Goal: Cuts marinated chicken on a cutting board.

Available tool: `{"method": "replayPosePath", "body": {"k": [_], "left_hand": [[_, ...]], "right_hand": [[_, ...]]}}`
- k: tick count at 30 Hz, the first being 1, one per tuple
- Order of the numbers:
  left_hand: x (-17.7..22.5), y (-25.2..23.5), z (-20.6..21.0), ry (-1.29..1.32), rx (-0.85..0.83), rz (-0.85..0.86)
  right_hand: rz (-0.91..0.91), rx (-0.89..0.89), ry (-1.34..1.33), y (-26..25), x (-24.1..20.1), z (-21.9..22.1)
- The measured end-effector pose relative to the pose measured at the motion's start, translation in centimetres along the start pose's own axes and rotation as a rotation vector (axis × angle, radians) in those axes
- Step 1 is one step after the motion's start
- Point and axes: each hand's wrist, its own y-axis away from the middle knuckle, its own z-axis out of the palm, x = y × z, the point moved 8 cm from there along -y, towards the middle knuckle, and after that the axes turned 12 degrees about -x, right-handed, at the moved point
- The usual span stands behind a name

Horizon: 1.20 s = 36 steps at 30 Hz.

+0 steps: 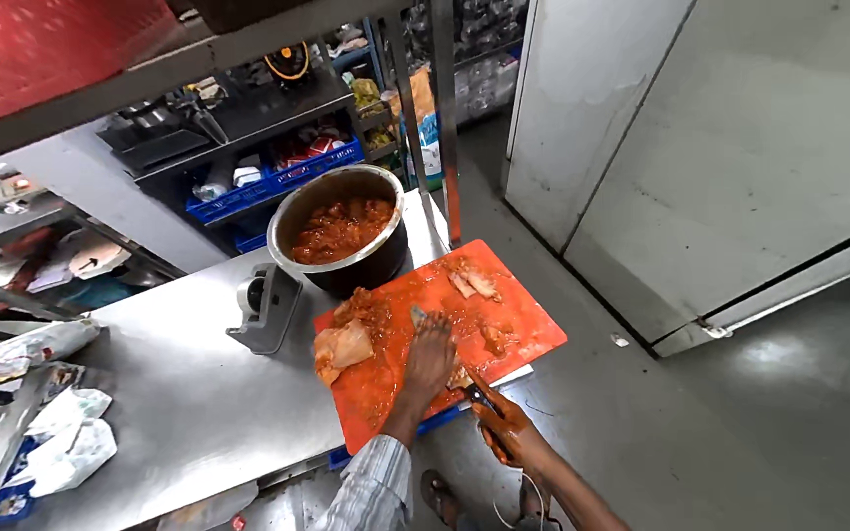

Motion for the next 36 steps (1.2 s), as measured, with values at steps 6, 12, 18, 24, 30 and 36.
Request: {"method": "replayPosePath", "body": {"k": [6, 12, 18, 24, 30, 36], "left_hand": [[-0.1, 0.3, 0.2, -0.05, 0.043, 0.018], [0.3, 0.4, 0.1, -0.002, 0.06, 0.095], [0.4, 0.4, 0.1, -0.006, 0.047, 0.113], [0.2, 0.4, -0.1, 0.021, 0.031, 0.105], [0.7, 0.5, -0.2, -0.006, -0.051, 0.118], [0.2, -0.1, 0.1, -0.052, -0.091, 0.1]], "right_hand": [[0.033, -0.042, 0.079, 6.5, 1.6, -0.5], [0.026, -0.044, 0.075, 5.9, 1.5, -0.1], [0.015, -0.048, 0.052, 4.4, 0.9, 0.6], [0.018, -0.08, 0.046, 1.6, 0.5, 0.6], [0.079, -0.128, 0.059, -0.6, 0.0, 1.0], [0.1, -0.143, 0.116, -1.2, -0.4, 1.1]]}}
